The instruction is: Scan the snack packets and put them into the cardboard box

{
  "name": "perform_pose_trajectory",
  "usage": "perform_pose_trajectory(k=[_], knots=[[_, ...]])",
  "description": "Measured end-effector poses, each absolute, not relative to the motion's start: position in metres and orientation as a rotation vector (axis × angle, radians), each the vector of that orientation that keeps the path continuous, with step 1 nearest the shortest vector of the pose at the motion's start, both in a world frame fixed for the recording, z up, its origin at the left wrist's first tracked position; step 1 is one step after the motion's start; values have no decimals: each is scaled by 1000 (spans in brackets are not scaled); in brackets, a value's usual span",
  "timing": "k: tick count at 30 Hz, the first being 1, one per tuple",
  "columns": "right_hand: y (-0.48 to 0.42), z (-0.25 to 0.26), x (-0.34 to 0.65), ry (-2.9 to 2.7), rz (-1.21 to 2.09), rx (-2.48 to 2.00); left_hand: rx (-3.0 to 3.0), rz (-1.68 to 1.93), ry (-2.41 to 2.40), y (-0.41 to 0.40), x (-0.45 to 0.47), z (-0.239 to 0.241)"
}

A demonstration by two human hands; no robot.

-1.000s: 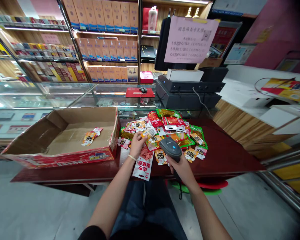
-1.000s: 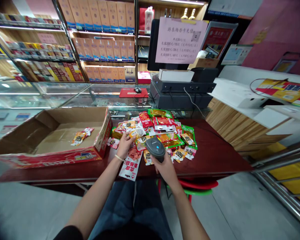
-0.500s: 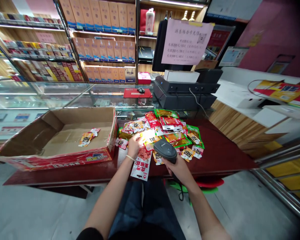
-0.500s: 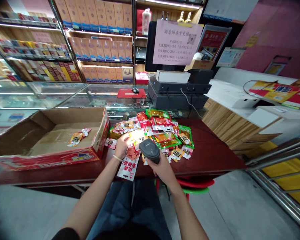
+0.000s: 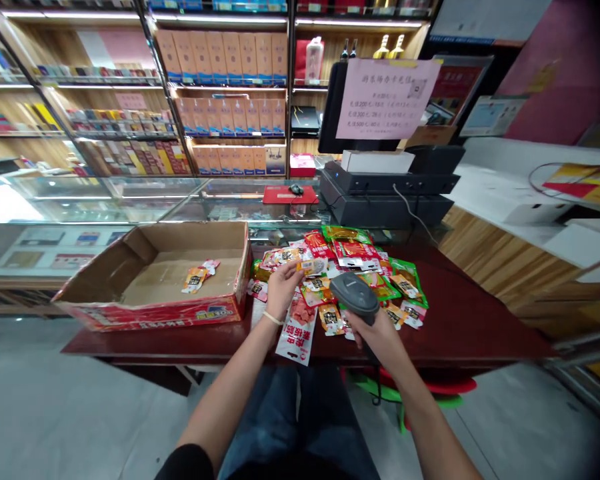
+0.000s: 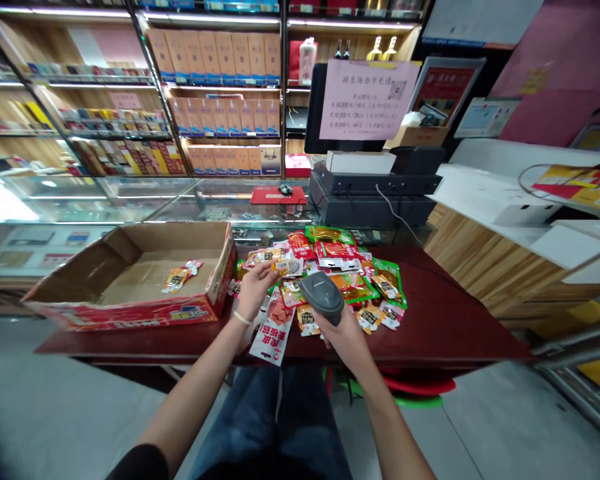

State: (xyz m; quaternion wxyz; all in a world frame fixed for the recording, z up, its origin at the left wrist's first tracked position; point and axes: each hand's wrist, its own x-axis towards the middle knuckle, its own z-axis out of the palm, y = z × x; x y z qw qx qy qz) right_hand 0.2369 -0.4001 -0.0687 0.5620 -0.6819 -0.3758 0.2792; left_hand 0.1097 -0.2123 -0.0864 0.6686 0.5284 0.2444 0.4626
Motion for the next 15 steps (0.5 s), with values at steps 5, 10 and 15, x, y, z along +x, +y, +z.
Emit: perform_pose_trajectory(k=[5, 10, 15], knots=[[-385, -64, 232, -897, 707, -1574, 1583, 1365, 638, -196, 43, -21], [-364, -57, 212, -960, 774, -1453, 1949, 1539, 1114, -150, -52, -9], [-345, -59, 197, -1006, 834, -1422, 2191, 1205, 1360, -117, -108, -23]])
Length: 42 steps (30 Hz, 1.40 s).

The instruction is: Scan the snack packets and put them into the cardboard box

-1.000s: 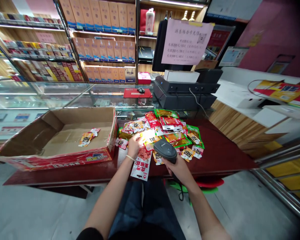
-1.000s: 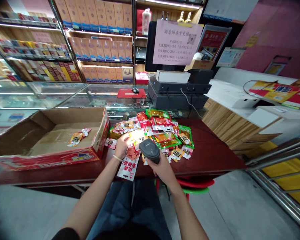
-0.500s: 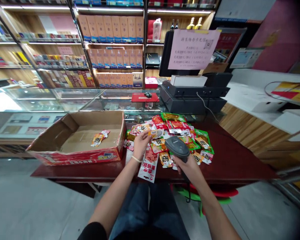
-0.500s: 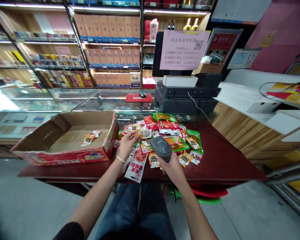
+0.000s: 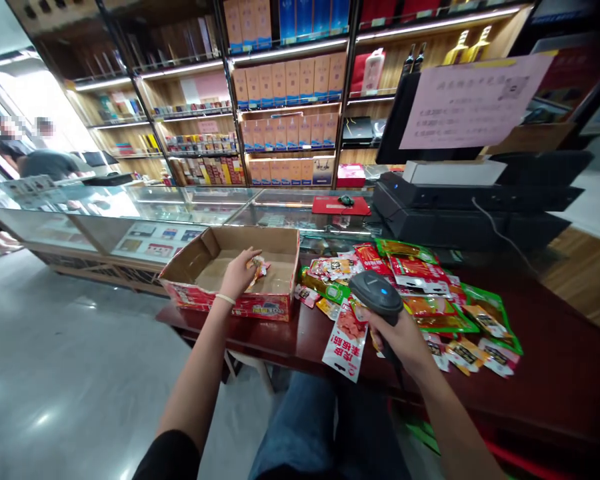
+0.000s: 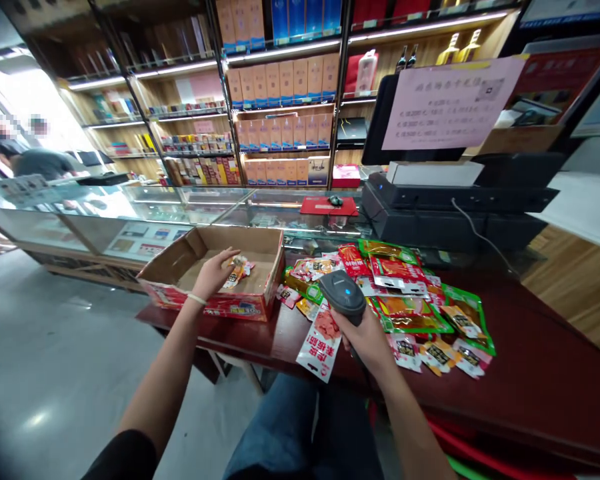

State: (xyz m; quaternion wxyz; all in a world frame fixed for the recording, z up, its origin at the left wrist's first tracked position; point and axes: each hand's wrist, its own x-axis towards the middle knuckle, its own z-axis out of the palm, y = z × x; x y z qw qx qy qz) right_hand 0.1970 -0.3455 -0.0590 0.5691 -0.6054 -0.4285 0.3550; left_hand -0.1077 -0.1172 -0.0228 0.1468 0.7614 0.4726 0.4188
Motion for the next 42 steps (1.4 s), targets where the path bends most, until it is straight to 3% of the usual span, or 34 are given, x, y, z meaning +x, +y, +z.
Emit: perform_pose_trajectory(k=[11, 18, 34, 42], knots=[[-346, -65, 201, -980, 779, -1454, 2267, 1256, 1322, -140, -88, -17], [-378, -64, 213, -921, 721, -1517, 2539, 1221, 806, -206, -29, -13], [-465, -97, 223, -861, 749, -1494, 2728, 537, 513, -301, 33, -143], [-465, -105, 218, -812, 776, -1457, 2582, 476, 398, -293, 7, -145]])
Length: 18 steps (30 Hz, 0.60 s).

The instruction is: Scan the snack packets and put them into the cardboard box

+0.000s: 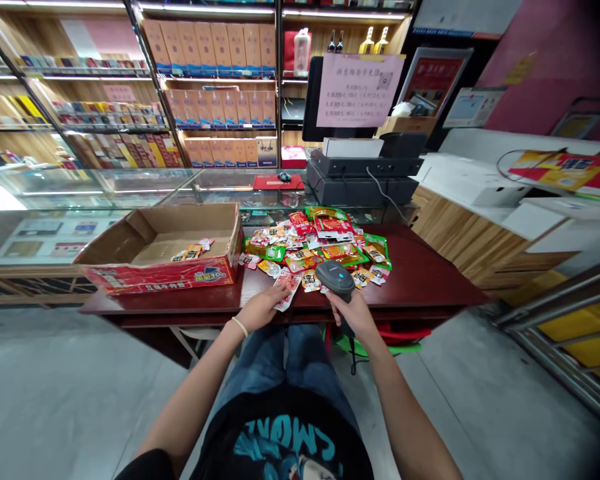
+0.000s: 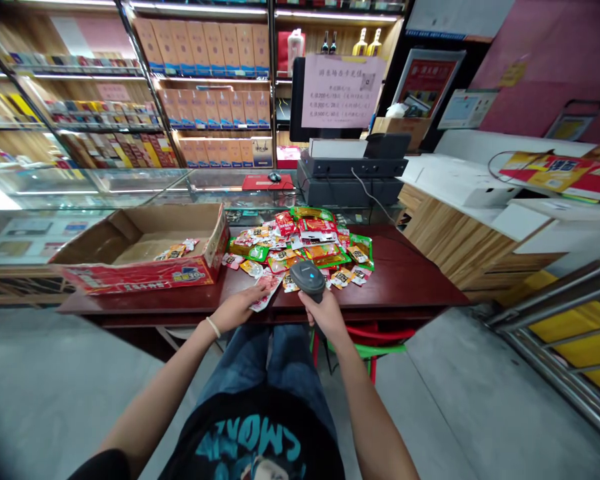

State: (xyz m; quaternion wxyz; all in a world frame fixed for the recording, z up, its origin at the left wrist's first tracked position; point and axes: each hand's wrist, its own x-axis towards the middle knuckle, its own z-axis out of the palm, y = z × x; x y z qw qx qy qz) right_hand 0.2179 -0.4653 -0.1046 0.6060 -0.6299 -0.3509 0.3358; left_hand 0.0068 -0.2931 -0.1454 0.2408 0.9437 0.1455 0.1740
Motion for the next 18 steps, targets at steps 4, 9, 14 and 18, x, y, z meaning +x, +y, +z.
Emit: perform_pose_trajectory(k=[4, 9, 14, 18], knots=[[-465, -102, 218, -854, 747, -1460, 2161, 958, 726, -285, 4, -135], [-463, -99, 216, -823, 723, -1418, 1323, 1282, 1006, -273, 25, -133], [-459, -92, 211, -767, 700, -1378, 945, 1263, 791, -259, 49, -139], [-454, -88, 211, -747, 662, -1392, 953, 1253, 762, -258, 61, -139]])
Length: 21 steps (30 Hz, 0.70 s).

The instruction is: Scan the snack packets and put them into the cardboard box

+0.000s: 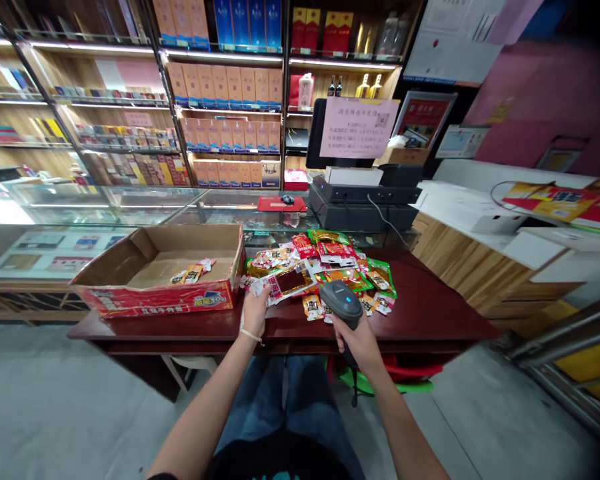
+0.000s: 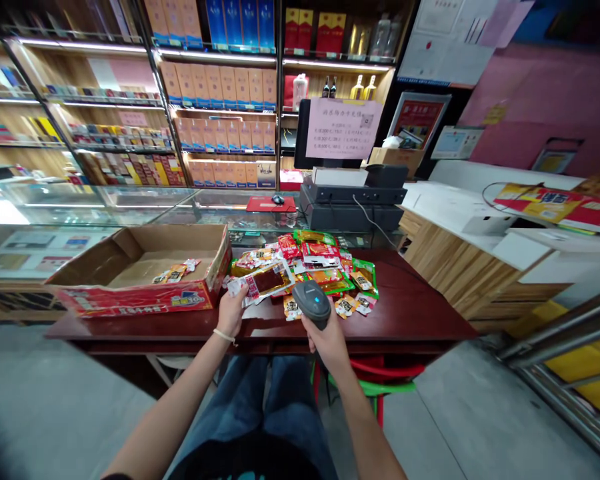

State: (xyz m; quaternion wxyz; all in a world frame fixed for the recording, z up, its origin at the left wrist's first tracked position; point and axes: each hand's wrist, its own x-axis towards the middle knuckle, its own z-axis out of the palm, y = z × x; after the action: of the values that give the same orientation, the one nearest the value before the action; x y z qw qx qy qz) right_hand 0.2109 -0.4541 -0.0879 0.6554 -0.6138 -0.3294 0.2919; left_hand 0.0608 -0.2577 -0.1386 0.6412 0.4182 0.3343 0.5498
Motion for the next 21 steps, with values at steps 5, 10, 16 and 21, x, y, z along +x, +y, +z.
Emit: perform_pose_trajectory(k=[5, 10, 16, 21], knots=[[-449, -86, 215, -862, 660, -1473, 1087, 1251, 823, -260, 65, -135], [-448, -83, 215, -848, 678, -1511, 1169, 1248, 850, -259, 64, -134], [-444, -69, 213, -836, 651, -1469, 1341, 1314, 856, -265, 58, -115], [-427, -49, 210, -916, 630, -1474, 1629, 1428, 932, -264, 25, -59]])
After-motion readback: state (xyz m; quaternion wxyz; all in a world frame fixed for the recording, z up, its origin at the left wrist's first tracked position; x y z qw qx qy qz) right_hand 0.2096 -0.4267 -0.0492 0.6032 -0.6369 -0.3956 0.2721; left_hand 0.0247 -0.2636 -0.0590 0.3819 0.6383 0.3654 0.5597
